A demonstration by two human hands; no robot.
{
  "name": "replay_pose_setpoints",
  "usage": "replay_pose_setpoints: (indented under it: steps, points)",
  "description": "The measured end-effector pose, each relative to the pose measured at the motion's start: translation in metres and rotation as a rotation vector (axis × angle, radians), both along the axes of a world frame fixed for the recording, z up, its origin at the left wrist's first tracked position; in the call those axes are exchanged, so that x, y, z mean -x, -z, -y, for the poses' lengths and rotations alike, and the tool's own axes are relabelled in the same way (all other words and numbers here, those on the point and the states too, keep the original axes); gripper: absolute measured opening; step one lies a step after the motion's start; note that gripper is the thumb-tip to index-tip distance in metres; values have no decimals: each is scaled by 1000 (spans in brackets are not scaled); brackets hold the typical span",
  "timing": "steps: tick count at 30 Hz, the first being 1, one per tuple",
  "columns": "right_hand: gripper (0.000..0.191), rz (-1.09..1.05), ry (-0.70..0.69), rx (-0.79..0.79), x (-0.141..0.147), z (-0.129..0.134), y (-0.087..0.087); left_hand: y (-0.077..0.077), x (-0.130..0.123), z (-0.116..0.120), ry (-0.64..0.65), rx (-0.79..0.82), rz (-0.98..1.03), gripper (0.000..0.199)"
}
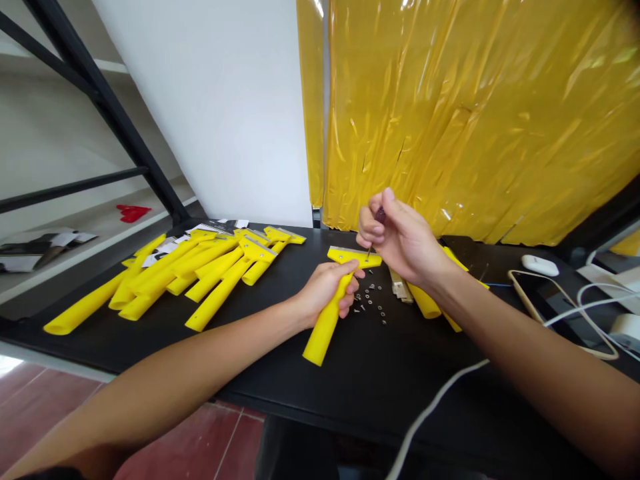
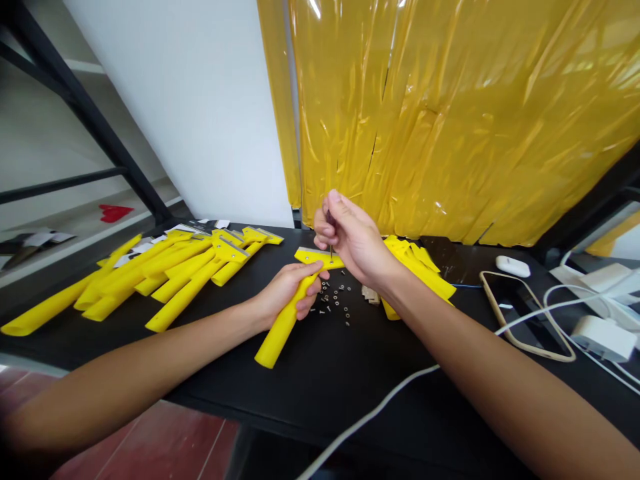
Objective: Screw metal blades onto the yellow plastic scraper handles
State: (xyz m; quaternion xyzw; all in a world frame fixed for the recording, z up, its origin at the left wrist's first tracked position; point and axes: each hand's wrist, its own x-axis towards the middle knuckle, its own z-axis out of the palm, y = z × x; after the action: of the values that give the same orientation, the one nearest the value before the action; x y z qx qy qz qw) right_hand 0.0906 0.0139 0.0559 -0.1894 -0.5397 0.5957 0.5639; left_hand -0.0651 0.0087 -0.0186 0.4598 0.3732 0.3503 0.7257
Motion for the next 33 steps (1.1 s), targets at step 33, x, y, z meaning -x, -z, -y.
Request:
replay_pose_setpoints:
  steps: [33]
  points:
    - [39, -66, 11, -7, 2, -6, 9, 2, 4, -7, 142, 62, -14, 29]
